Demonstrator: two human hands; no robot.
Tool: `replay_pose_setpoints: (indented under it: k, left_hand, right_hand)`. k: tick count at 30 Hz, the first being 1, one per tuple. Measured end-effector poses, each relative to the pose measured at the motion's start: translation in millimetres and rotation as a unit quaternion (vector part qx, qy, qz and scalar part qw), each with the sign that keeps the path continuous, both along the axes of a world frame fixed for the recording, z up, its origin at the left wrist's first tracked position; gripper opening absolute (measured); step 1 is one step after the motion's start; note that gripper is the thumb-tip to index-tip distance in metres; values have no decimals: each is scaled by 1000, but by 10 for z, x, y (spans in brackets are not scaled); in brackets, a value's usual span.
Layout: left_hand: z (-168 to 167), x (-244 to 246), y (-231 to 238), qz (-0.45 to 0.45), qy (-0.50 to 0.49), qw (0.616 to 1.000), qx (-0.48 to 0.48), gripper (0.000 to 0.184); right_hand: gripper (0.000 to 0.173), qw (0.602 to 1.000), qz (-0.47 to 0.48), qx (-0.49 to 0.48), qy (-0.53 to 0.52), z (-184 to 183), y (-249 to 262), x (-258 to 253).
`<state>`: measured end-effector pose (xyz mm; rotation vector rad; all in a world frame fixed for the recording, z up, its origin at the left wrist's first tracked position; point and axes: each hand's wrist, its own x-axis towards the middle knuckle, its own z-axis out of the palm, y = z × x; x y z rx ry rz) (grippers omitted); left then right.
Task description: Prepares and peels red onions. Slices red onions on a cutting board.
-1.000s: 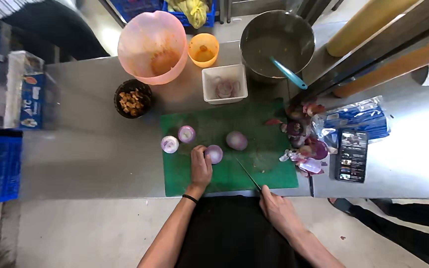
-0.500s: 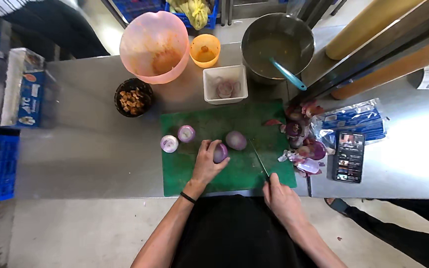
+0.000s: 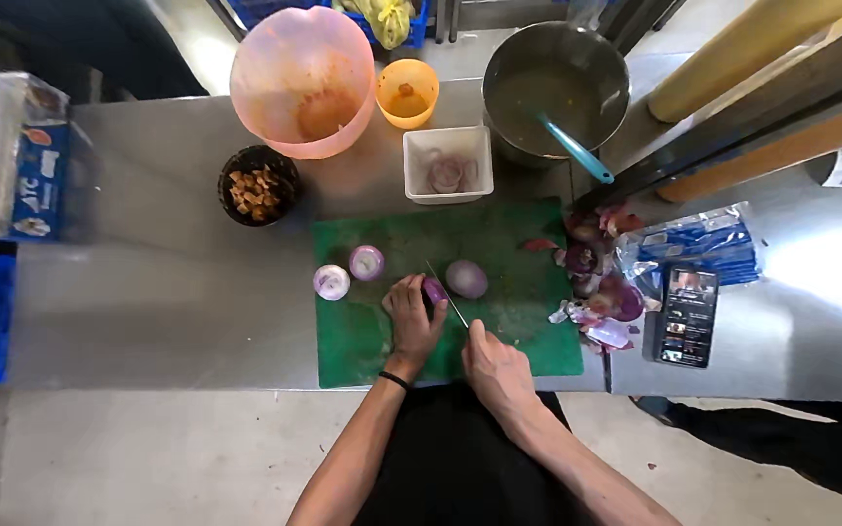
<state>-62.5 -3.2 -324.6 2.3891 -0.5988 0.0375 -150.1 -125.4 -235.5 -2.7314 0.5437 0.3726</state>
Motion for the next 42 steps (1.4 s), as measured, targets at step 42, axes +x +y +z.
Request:
replay_pose_setpoints:
  k: [42]
  left_hand:
    - [604,-20,474,229,144,940,-209,51]
  right_hand:
    - [32,998,-39,15,-54,14,-598,-679]
